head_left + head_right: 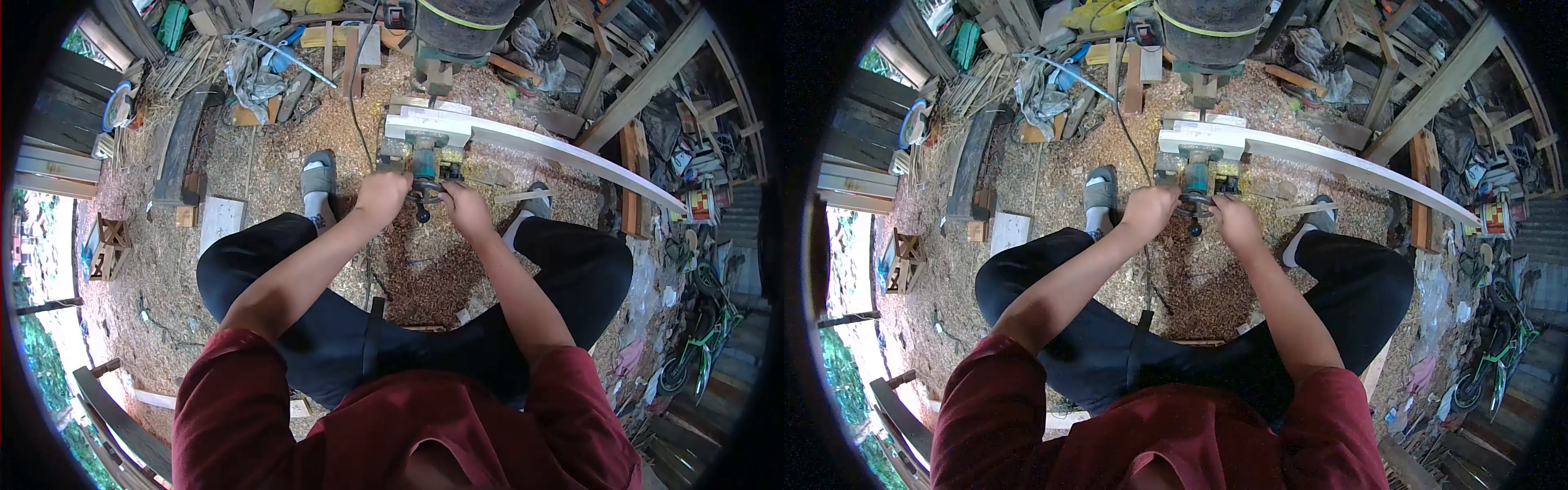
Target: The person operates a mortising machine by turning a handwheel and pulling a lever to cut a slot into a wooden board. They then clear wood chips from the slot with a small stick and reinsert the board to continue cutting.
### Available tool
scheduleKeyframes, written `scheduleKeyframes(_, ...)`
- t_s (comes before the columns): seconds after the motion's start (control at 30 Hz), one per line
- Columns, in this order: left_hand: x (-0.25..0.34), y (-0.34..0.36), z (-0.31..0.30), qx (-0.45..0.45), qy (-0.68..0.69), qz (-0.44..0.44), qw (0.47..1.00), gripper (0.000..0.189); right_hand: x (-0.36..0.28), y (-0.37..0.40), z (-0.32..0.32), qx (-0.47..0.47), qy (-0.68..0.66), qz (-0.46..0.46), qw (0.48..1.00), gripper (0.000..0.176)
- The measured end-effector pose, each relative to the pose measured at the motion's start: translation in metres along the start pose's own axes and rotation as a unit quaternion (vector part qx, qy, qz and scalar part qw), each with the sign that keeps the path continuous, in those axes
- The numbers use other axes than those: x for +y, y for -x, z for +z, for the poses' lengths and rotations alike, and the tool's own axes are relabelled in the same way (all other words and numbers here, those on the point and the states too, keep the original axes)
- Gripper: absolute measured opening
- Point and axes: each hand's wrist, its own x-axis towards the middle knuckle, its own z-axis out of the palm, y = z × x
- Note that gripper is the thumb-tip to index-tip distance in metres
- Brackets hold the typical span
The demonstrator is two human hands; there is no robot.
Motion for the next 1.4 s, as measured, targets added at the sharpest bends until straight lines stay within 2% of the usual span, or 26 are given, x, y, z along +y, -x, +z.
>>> scheduleKeyframes(0.07,-0.003,0.001,0.007,-0.016,-0.002,-0.018,1.0,0.017,-0.007,-0.002,-0.004,0.051,-0.012,-0.056,0.997,0.026)
scheduleKeyframes(0.13,-0.009,0.0,0.006,-0.061,-0.013,-0.032,0.998,0.017,-0.003,0.002,-0.001,0.051,-0.011,-0.052,0.997,0.026)
scheduleKeyframes(0.23,-0.003,-0.001,0.007,-0.021,-0.028,0.017,0.999,0.017,-0.004,-0.001,-0.002,0.039,0.003,-0.05,0.998,0.026)
scheduleKeyframes(0.33,-0.002,0.0,0.004,-0.064,-0.021,-0.03,0.997,0.016,-0.008,0.002,-0.006,0.033,-0.009,-0.053,0.998,0.026)
scheduleKeyframes(0.4,-0.001,0.0,0.002,-0.056,-0.022,-0.011,0.998,0.017,-0.007,0.002,-0.005,0.048,-0.036,-0.059,0.996,0.026)
scheduleKeyframes(0.47,-0.002,-0.003,0.004,-0.046,-0.022,0.007,0.999,0.017,0.001,0.003,-0.001,-0.019,-0.004,0.009,1.0,0.025)
scheduleKeyframes(0.57,-0.002,-0.001,0.012,-0.016,0.025,0.007,1.0,0.017,-0.009,0.001,-0.007,0.012,0.001,-0.041,0.999,0.025)
scheduleKeyframes(0.63,-0.006,-0.002,0.002,-0.057,0.049,-0.021,0.997,0.017,-0.003,0.003,-0.002,0.016,-0.01,-0.041,0.999,0.026)
scheduleKeyframes(0.83,-0.019,-0.009,-0.001,-0.066,0.111,0.012,0.992,0.015,-0.005,-0.001,-0.001,0.001,-0.06,-0.029,0.998,0.029)
scheduleKeyframes(0.97,-0.019,-0.009,-0.005,-0.062,0.103,0.032,0.992,0.015,-0.008,-0.004,-0.002,0.007,-0.06,-0.042,0.997,0.03)
scheduleKeyframes(1.03,-0.015,-0.018,-0.013,-0.094,0.073,0.034,0.992,0.014,-0.018,-0.005,-0.021,-0.023,-0.054,-0.031,0.998,0.03)
scheduleKeyframes(1.17,0.012,-0.042,-0.05,-0.071,0.088,0.028,0.993,0.014,-0.034,-0.029,-0.102,-0.104,0.007,-0.046,0.993,0.029)
scheduleKeyframes(1.23,0.027,-0.059,-0.064,-0.092,0.094,0.035,0.991,0.026,-0.023,-0.055,-0.135,-0.107,0.012,-0.062,0.992,0.027)
scheduleKeyframes(1.27,0.037,-0.066,-0.067,-0.091,0.096,0.036,0.991,0.026,-0.016,-0.068,-0.149,-0.113,0.052,-0.075,0.989,0.027)
scheduleKeyframes(1.33,0.056,-0.081,-0.066,-0.184,0.086,0.042,0.978,0.048,0.007,-0.093,-0.164,-0.121,0.092,-0.087,0.985,0.027)
scheduleKeyframes(1.37,0.062,-0.087,-0.051,-0.182,0.087,0.04,0.979,0.048,0.025,-0.108,-0.161,-0.11,0.112,-0.075,0.985,0.029)
scheduleKeyframes(1.4,0.064,-0.091,-0.024,-0.15,0.027,0.075,0.986,0.056,0.04,-0.118,-0.155,-0.099,0.131,-0.064,0.984,0.031)
